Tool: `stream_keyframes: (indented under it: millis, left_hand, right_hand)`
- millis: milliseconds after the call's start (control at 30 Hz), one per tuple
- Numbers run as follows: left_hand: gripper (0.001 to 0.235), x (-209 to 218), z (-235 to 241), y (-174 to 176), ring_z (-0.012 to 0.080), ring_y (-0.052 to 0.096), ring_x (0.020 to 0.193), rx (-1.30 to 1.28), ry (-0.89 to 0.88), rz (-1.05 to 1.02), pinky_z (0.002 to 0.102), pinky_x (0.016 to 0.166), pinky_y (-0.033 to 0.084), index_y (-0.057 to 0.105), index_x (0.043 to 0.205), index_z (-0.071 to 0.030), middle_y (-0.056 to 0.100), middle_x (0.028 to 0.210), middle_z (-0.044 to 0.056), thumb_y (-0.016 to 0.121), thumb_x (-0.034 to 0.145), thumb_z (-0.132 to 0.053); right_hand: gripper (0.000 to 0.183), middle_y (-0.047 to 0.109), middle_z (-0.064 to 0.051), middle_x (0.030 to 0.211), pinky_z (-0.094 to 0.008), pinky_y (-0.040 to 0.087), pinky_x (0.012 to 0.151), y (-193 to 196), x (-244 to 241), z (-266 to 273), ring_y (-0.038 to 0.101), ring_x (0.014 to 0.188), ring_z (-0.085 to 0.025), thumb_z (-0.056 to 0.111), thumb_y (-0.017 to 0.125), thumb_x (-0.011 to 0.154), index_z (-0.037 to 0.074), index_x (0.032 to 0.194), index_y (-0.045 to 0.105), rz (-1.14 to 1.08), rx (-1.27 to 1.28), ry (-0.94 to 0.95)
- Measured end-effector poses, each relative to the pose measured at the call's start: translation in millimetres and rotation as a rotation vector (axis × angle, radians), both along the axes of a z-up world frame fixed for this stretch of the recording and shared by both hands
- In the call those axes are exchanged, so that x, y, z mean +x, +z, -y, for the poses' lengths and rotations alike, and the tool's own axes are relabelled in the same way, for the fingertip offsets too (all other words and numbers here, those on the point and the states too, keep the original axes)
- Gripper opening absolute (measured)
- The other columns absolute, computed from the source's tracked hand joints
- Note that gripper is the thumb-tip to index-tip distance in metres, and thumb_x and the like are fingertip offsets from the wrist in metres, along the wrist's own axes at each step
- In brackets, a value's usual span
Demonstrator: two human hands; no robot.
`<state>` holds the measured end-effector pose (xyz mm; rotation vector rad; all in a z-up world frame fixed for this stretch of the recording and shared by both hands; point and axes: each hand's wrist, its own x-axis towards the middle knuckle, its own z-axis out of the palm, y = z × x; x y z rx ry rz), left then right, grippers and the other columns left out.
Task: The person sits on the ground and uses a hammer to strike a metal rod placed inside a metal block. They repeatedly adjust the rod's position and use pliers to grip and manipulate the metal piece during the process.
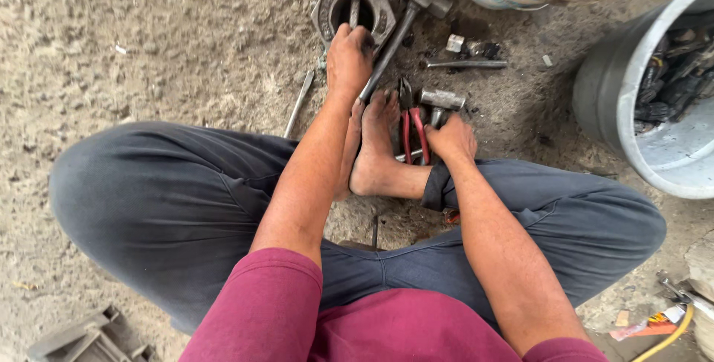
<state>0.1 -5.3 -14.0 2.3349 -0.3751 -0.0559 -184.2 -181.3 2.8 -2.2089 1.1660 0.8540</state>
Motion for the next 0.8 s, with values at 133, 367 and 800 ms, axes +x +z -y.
stream_keyframes:
  millis: [133,367,800]
  left_hand:
    - [0.024,2.7,-4.1,-3.6,0.0320,0.068,0.084,-0.075,0.004,-0.110,0.044,0.074,0.054,0.068,0.094,-0.010,0.062,0.089,0.011,0.071,0.074,0.001]
    - [0.024,8.3,-11.5,-22.8,0.0280,0.068,0.079,-0.197,-0.009,-0.043,0.040,0.072,0.056,0.066,0.098,-0.006,0.063,0.088,0.011,0.065,0.077,0.005]
    - [0.018,-1.7,-10.6,-13.4,0.0267,0.070,0.083,-0.143,-0.017,-0.058,0.040,0.074,0.057,0.063,0.097,-0.004,0.065,0.091,0.012,0.064,0.080,0.001]
  right_hand:
    - [0.062,0.068,-0.028,0.124,-0.051,0.050,0.101,-9.1,2.1,1.3,0.064,0.119,-0.043,0.045,0.078,0.083,0.001,0.126,0.065,-0.038,0.000,0.023]
    - [0.060,0.067,-0.028,0.120,-0.053,0.052,0.096,-15.3,2.2,1.7,0.064,0.115,-0.045,0.043,0.079,0.082,0.000,0.122,0.065,0.040,-0.045,0.042]
    - [0.042,0.074,-0.022,0.092,-0.051,0.055,0.079,-17.1,10.1,-1.6,0.072,0.089,-0.037,0.031,0.076,0.093,0.000,0.118,0.064,0.482,-0.052,0.244]
